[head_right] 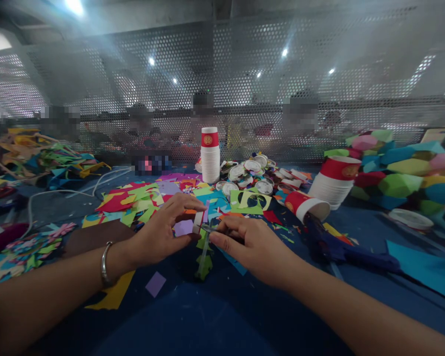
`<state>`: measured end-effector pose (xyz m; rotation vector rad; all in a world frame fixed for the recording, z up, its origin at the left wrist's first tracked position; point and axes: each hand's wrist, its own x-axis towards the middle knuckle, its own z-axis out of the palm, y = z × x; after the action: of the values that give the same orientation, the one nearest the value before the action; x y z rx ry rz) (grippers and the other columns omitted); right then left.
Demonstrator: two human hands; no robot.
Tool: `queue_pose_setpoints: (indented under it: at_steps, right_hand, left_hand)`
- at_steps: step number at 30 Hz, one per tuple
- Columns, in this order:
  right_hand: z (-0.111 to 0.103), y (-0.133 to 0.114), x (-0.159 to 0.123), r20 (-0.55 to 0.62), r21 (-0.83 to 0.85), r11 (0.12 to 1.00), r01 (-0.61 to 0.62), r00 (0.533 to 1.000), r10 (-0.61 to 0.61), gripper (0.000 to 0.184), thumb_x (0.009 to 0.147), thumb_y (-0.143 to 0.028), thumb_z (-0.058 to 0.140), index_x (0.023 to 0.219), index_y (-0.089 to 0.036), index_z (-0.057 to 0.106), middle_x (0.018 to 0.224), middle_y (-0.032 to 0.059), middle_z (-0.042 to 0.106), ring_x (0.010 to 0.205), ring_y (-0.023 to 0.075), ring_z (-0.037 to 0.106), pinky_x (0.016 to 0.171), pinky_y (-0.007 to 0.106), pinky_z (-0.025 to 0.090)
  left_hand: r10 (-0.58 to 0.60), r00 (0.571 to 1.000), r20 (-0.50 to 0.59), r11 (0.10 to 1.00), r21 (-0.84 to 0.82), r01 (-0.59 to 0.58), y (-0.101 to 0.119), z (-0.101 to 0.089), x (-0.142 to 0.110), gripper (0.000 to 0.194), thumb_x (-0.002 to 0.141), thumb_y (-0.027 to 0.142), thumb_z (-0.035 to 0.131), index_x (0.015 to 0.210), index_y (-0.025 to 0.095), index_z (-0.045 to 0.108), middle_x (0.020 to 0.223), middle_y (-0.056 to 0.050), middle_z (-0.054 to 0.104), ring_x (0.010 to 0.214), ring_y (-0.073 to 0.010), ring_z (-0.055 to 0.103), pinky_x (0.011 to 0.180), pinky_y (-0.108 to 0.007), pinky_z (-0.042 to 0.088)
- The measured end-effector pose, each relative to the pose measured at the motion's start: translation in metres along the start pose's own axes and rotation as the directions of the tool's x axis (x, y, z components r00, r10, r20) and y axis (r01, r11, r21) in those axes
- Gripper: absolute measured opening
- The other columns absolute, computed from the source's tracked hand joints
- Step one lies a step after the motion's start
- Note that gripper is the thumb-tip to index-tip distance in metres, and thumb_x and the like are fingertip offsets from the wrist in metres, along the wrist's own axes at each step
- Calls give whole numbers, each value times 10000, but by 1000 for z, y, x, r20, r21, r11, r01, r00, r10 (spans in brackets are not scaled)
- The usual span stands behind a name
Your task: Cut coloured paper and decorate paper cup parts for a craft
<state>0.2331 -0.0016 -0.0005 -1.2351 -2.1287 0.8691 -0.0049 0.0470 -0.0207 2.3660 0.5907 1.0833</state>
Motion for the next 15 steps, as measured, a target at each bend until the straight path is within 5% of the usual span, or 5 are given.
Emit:
queue_pose_setpoints:
  at_steps: [15]
  right_hand:
    - [0,0,1,38,27,1000,-1,999,0,375,971,-540,506,792,-217,568,686,-30,442,614,135,395,567,285,320]
  left_hand:
    - [43,999,-3,992,118,-43,5,-2,1,537,776,97,696,1262,284,564,1256,-71,552,1236,-276,507,1085,-496,447]
